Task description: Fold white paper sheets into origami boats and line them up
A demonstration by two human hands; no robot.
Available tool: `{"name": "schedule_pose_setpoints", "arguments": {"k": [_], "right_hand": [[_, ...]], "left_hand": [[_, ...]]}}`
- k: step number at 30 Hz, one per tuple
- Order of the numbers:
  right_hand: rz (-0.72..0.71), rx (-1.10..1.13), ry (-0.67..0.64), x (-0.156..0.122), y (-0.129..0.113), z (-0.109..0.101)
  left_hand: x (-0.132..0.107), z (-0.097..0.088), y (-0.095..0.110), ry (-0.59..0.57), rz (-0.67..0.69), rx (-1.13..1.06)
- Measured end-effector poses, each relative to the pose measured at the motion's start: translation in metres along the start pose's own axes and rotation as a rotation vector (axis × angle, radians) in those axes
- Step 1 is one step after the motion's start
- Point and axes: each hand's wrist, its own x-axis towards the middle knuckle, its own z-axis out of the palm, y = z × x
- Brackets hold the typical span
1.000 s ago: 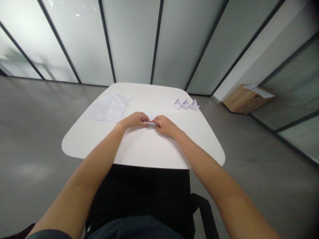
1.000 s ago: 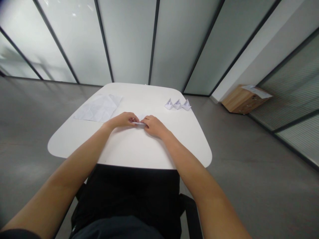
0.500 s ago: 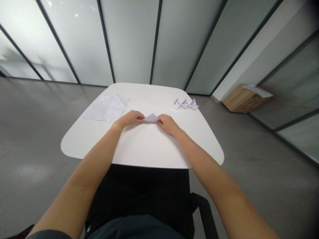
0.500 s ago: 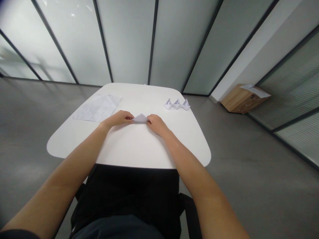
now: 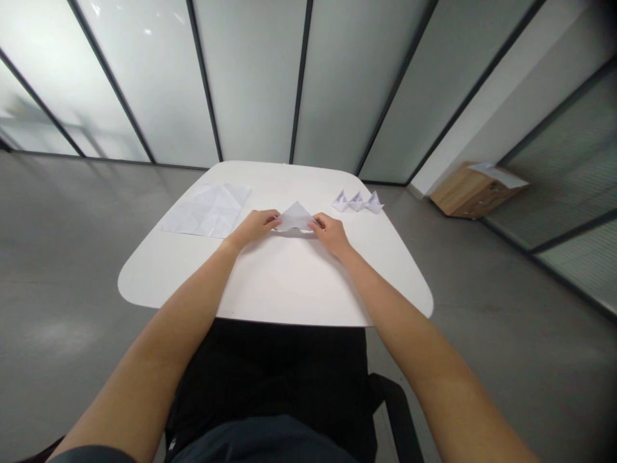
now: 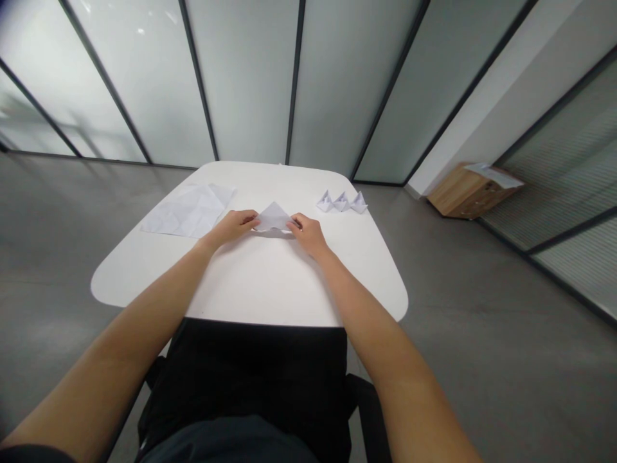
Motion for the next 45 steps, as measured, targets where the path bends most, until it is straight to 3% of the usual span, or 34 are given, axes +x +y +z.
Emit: {"name": "schedule_pose_setpoints", "arguments": {"k": [8,12,18,24,36,45], "right_hand": [[0.080,0.249,0.111,0.002,-0.006,-0.004],[0.140,0.350,0.124,0.004,-0.007,-0.002],[0.187,0.450,0.003,0.004,-0.001,0.001],[0.233,0.328,-0.140,0.001,0.002,-0.001],[-0.002,-0.175,-0.258,0.000,0.003,-0.004],[-0.040,-0.235,-0.288,0.000,0.007,-0.007]], "left_hand": [[0.002,-0.001,-0.002,0.142,0.067,-0.183],[0.005,0.003,-0.008,0.120,0.040,-0.275],[0.003,0.004,-0.012,0.041,-0.014,-0.227],[0.002,0.002,-0.018,-0.051,-0.015,-0.048],[0.002,0.007,-0.028,-0.148,-0.074,-0.005],[0.001,0.004,-0.022,-0.184,-0.076,-0.010]]}}
